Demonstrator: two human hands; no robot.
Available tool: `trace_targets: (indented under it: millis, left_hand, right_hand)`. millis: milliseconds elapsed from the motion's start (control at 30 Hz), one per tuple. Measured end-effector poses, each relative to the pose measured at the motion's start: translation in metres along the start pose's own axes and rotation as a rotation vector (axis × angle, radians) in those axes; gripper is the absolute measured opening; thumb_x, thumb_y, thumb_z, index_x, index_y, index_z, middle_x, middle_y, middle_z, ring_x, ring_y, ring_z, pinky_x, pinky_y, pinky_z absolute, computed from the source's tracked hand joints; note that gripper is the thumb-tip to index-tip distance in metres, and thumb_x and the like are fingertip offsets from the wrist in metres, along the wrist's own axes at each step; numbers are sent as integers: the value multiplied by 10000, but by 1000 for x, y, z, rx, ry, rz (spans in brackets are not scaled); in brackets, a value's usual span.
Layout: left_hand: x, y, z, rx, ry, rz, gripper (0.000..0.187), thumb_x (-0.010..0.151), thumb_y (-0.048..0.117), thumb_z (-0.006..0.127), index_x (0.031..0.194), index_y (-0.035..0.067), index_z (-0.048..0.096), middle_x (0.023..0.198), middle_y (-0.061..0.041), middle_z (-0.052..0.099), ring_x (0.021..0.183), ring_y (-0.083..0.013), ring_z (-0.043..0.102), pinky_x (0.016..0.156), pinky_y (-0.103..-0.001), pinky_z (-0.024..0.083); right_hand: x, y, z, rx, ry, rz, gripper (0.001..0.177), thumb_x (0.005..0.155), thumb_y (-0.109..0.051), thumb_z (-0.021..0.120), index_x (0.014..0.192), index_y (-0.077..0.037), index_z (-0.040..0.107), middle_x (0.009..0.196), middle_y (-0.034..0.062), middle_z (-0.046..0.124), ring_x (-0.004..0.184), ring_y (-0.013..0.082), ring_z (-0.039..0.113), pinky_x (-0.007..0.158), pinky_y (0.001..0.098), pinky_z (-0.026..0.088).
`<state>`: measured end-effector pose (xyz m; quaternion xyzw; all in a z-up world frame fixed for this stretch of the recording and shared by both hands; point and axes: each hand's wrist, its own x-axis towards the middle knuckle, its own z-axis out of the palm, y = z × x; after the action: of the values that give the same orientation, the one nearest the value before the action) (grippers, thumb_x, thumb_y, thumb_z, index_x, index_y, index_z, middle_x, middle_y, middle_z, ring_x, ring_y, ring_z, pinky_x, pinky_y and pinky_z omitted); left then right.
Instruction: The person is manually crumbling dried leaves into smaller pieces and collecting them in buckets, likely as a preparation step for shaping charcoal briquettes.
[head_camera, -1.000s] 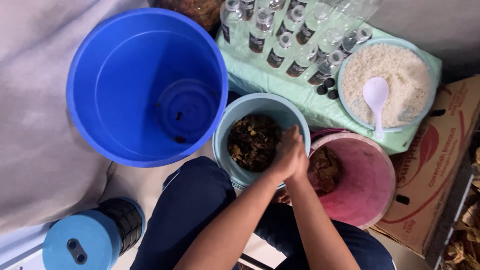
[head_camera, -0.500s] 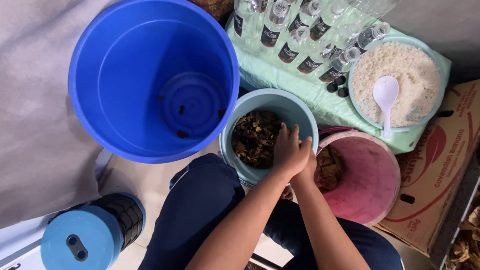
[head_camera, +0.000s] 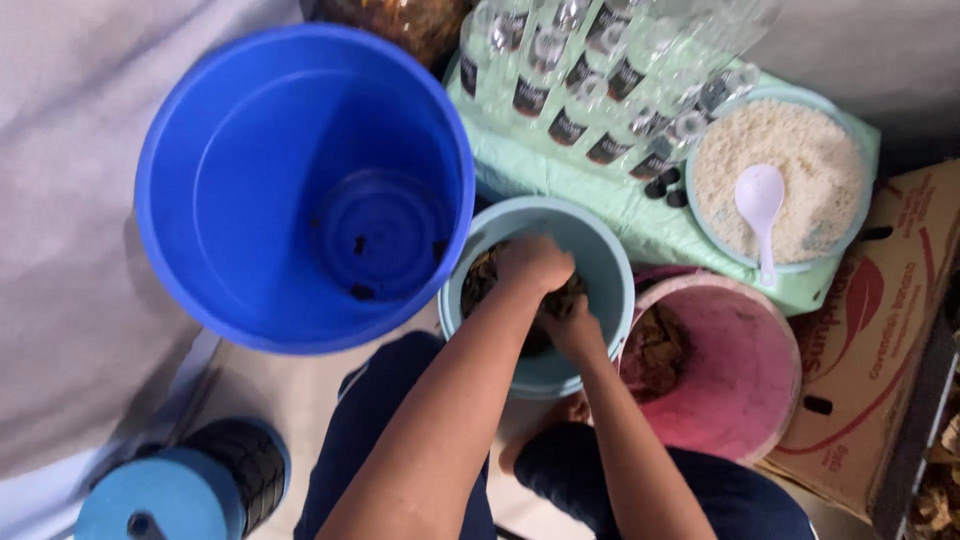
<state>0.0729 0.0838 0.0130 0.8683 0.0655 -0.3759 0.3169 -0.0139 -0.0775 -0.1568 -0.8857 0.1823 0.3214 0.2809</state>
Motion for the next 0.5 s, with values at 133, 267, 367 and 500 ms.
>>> trace_targets:
  millis: [133, 267, 367, 500]
  left_hand:
    - [11, -25, 2, -39, -104, -89, 597, 992, 386, 432, 1379, -26, 624, 1395, -286, 611, 1289, -457, 607, 1056, -620, 522]
    - [58, -59, 39, -212, -123, -167, 591, 973, 382, 462, 1319, -58, 652, 1323, -317, 635, 1138, -457, 677, 895, -611, 574]
    - [26, -44, 11, -176, -102, -197, 572, 987, 376, 453, 1299, -57, 658, 1263, -312, 658, 1093, -442, 693, 909, -591, 581]
    - [-5, -26, -16, -55, -37, -237, 719, 1042, 526, 301, 1363, -41, 605, 1295, -266, 643, 1177, -396, 666, 1027, -569, 549]
  right_hand:
    - [46, 7, 42, -21, -132, 89, 1221, 672, -755, 852, 1521, -114, 251, 1309, 305, 645, 1198, 437, 668, 947, 552, 584]
    - [106, 22, 95, 7, -129, 154, 1195, 748, -692, 763, 1618, -142, 157, 1225, 218, 696, 1111, 381, 714, 837, 496, 605]
    - [86, -20, 79, -3, -126, 69, 1008, 838, -533, 720, 1596, -68, 244, 1241, 212, 702, 1130, 384, 708, 875, 505, 600]
    - [30, -80, 44, 155, -42, -152, 865, 889, -449, 677, 1589, -98, 307, 1424, 217, 438, 1304, 415, 481, 1033, 527, 438]
